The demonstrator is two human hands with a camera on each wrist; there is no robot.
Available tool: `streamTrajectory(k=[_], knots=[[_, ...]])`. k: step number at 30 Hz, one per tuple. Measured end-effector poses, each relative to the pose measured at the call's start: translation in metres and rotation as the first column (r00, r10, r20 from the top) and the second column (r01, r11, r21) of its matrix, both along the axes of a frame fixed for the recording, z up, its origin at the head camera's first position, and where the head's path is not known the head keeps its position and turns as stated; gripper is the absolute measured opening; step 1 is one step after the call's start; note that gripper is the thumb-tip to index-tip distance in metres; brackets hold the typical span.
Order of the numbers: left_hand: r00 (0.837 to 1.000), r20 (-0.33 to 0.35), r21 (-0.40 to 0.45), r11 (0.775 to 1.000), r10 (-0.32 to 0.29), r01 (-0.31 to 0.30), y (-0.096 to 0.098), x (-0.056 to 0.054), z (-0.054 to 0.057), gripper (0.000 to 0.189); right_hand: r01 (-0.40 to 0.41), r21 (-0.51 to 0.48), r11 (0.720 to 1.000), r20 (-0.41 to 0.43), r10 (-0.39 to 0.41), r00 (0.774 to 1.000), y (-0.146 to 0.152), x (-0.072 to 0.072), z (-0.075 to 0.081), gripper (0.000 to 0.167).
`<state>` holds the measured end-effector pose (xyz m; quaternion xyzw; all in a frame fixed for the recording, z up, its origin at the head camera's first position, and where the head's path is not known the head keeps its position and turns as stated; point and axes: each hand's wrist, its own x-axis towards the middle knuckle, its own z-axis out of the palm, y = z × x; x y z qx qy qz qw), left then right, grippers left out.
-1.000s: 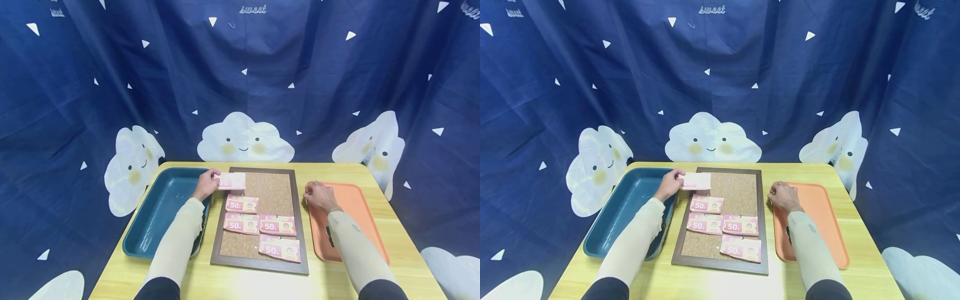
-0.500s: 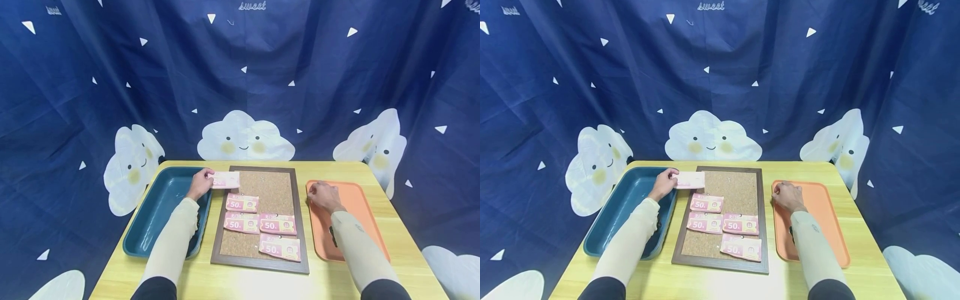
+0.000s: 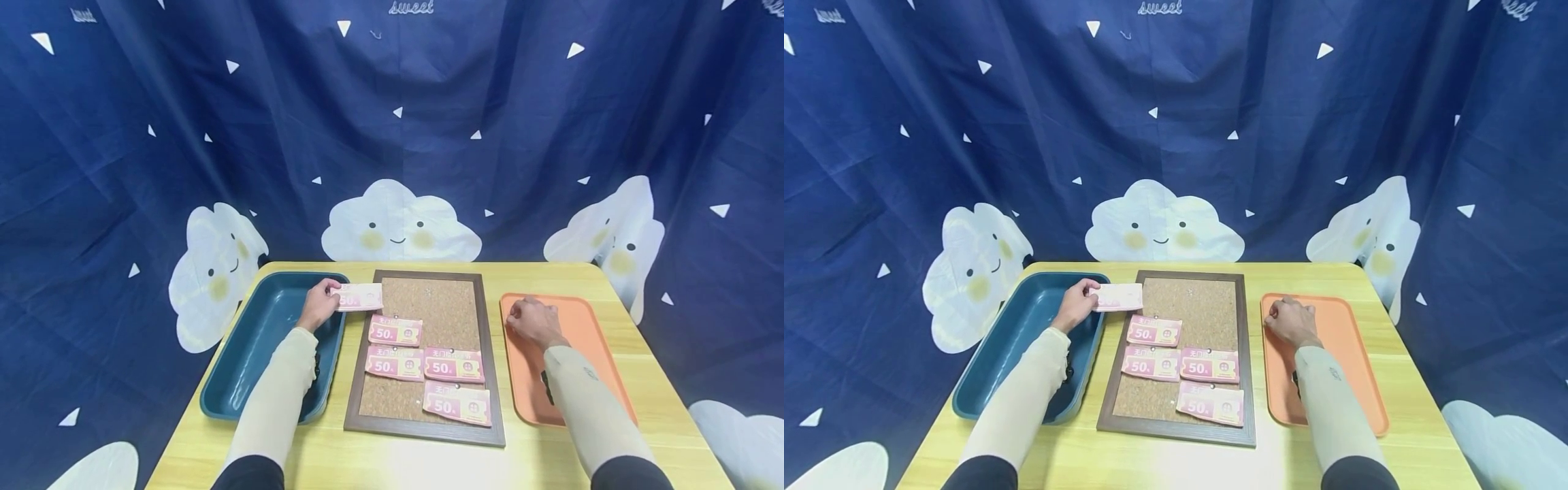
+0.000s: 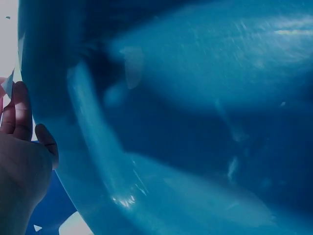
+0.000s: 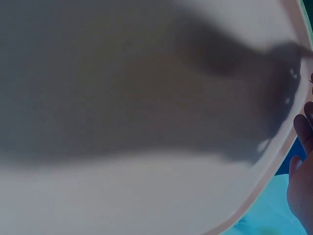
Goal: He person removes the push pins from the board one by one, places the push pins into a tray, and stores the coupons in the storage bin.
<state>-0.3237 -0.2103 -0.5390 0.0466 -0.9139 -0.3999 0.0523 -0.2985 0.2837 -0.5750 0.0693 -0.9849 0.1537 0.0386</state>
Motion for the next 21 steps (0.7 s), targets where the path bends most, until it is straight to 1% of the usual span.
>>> streamTrajectory(k=[5, 10, 15, 21], knots=[[0.999, 0.042, 0.005, 1.0, 0.006, -0.006, -0.01, 0.002, -0.004, 0.029, 0.006, 0.013, 1.0, 0.001, -0.006, 1.0, 0.0, 0.0, -0.003, 0.014], [0.999, 0.047, -0.01, 1.0, 0.021, -0.021, -0.019, 0.002, -0.01, 0.027, 0.01, 0.012, 1.0, 0.02, -0.01, 1.0, 0.001, 0.0, -0.005, 0.016], [0.997, 0.065, 0.0, 0.999, 0.033, -0.033, -0.024, 0.002, -0.012, 0.024, 0.022, 0.015, 1.0, 0.039, -0.022, 0.999, 0.002, 0.0, -0.005, 0.017], [0.996, 0.082, 0.009, 0.999, 0.041, -0.042, -0.028, 0.002, -0.016, 0.025, 0.026, 0.019, 0.999, 0.036, -0.026, 0.999, 0.001, -0.002, -0.006, 0.017]])
